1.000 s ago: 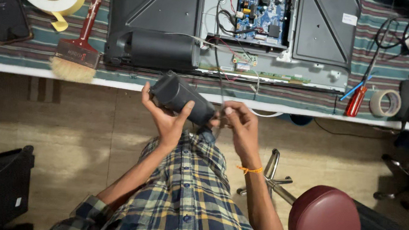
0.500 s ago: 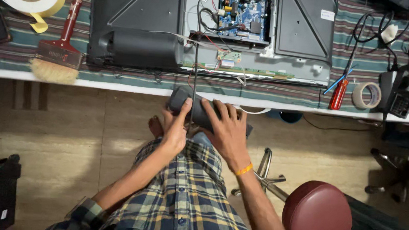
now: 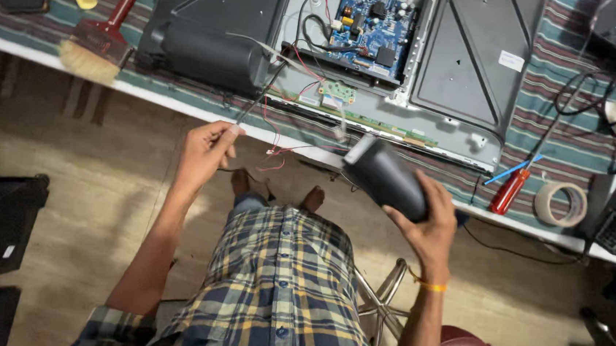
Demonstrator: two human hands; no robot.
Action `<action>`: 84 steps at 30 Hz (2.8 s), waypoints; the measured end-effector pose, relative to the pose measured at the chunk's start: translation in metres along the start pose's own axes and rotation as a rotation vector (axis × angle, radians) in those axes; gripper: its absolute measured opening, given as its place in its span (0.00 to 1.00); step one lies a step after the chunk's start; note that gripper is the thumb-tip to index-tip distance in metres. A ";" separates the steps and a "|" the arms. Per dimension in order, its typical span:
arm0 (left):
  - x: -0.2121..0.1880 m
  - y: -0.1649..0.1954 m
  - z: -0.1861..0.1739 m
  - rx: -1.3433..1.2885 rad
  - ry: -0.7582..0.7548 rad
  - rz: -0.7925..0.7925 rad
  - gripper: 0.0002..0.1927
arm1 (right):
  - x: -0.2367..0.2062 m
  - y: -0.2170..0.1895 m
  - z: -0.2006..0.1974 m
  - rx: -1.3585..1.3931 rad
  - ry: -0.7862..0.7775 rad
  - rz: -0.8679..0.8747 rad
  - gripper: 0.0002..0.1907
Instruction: The person connects a power cable to a disassembled television, then cleans a detached speaker with a brush. They reattach the speaker to the TV chassis and secure it in place.
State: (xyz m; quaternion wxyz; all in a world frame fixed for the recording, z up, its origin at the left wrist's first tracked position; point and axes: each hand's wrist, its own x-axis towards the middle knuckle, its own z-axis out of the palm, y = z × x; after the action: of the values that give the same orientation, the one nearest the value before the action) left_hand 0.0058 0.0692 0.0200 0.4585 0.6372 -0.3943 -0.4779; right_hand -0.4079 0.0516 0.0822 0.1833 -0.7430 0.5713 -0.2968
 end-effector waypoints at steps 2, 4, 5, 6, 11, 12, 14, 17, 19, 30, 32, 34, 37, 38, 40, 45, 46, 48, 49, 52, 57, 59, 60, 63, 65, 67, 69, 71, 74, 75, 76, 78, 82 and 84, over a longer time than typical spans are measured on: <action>-0.005 -0.005 0.010 -0.102 -0.062 -0.033 0.12 | -0.010 0.022 -0.016 0.112 0.056 0.108 0.44; -0.007 -0.011 0.027 -0.075 -0.050 -0.006 0.11 | -0.020 0.044 -0.034 0.146 0.125 0.143 0.44; -0.008 -0.013 0.033 -0.059 -0.045 0.010 0.11 | -0.023 0.056 -0.043 0.128 0.171 0.121 0.44; -0.008 -0.015 0.038 0.032 0.002 0.017 0.11 | -0.028 0.067 -0.052 0.162 0.245 0.116 0.42; -0.001 -0.020 0.056 0.220 0.160 0.147 0.12 | -0.029 0.125 -0.092 0.813 0.678 0.074 0.43; 0.001 -0.020 0.058 0.176 0.146 0.153 0.13 | -0.029 0.135 -0.099 0.805 0.747 0.087 0.42; 0.005 -0.020 0.062 0.085 0.114 0.172 0.16 | -0.024 0.153 -0.116 0.781 0.893 0.104 0.40; 0.014 -0.019 0.071 0.238 0.186 0.174 0.19 | -0.015 0.163 -0.127 0.835 1.070 0.156 0.34; 0.026 -0.020 0.079 0.200 0.209 0.250 0.20 | -0.008 0.158 -0.126 0.854 1.007 0.092 0.35; 0.082 -0.029 0.097 -0.072 0.204 0.167 0.09 | 0.009 0.097 -0.049 0.907 0.656 0.142 0.42; 0.073 -0.020 0.091 0.222 0.336 0.248 0.09 | 0.006 0.103 -0.039 0.832 0.618 0.109 0.39; 0.063 -0.007 0.089 0.215 0.434 0.339 0.08 | 0.003 0.113 -0.030 0.741 0.615 0.129 0.40; 0.050 0.015 0.088 0.062 0.463 0.463 0.08 | -0.001 0.127 -0.020 0.723 0.596 0.156 0.40; 0.048 0.023 0.087 -0.014 0.453 0.506 0.08 | -0.001 0.130 -0.017 0.740 0.590 0.161 0.40; 0.044 0.038 0.085 0.182 0.430 0.594 0.12 | -0.001 0.133 -0.013 0.798 0.595 0.203 0.41; 0.036 0.051 0.091 -0.152 0.405 0.625 0.11 | 0.002 0.131 -0.012 0.809 0.584 0.209 0.40; 0.035 0.046 0.092 -0.386 0.413 0.620 0.11 | 0.003 0.130 -0.013 0.814 0.584 0.210 0.40; 0.037 0.028 0.093 -0.770 0.482 0.557 0.13 | 0.002 0.129 -0.014 0.825 0.594 0.210 0.40; 0.038 0.015 0.092 -0.920 0.549 0.500 0.14 | 0.001 0.129 -0.015 0.828 0.602 0.209 0.40; 0.040 -0.038 0.087 -1.303 0.692 0.192 0.15 | -0.003 0.131 -0.019 0.853 0.620 0.213 0.40; 0.019 -0.118 0.097 -1.452 0.490 -0.040 0.19 | -0.006 0.136 -0.027 0.826 0.612 0.206 0.41; 0.010 -0.131 0.100 -1.343 0.417 -0.169 0.20 | -0.004 0.136 -0.031 0.818 0.613 0.206 0.41; 0.008 -0.132 0.098 -1.302 0.432 -0.227 0.21 | -0.002 0.136 -0.034 0.823 0.604 0.213 0.42; 0.005 -0.136 0.093 -1.187 0.437 -0.303 0.23 | 0.009 0.133 -0.042 0.746 0.537 0.189 0.42; 0.004 -0.134 0.091 -1.116 0.393 -0.215 0.22 | 0.020 0.132 -0.050 0.584 0.441 0.117 0.39; 0.002 -0.133 0.092 -1.069 0.424 -0.240 0.18 | 0.035 0.130 -0.056 0.482 0.344 0.094 0.42; -0.001 -0.134 0.096 -1.006 0.416 -0.244 0.19 | 0.052 0.127 -0.062 0.402 0.229 0.081 0.44; -0.008 -0.135 0.102 -0.928 0.381 -0.232 0.26 | 0.071 0.125 -0.065 0.323 0.102 0.010 0.44; -0.016 -0.136 0.113 -0.939 0.382 -0.393 0.39 | 0.098 0.121 -0.060 0.125 -0.029 -0.159 0.43; -0.019 -0.136 0.118 -0.936 0.362 -0.384 0.38 | 0.106 0.120 -0.058 0.053 -0.069 -0.213 0.42; -0.022 -0.136 0.124 -0.936 0.345 -0.375 0.37 | 0.113 0.119 -0.055 0.062 -0.091 -0.213 0.42; -0.030 -0.131 0.135 -0.828 0.319 -0.368 0.33 | 0.122 0.118 -0.049 0.081 -0.138 -0.217 0.42; -0.045 -0.103 0.155 -0.464 0.245 -0.206 0.21 | 0.129 0.118 -0.043 -0.007 -0.249 -0.217 0.44; -0.051 -0.079 0.162 -0.303 0.213 -0.096 0.17 | 0.131 0.120 -0.042 -0.025 -0.295 -0.201 0.44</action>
State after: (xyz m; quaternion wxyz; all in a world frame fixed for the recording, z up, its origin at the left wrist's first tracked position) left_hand -0.1586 0.1051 -0.0634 0.5649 0.6259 -0.2362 -0.4830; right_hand -0.5012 -0.1045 0.0708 0.2253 -0.8339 0.4647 -0.1946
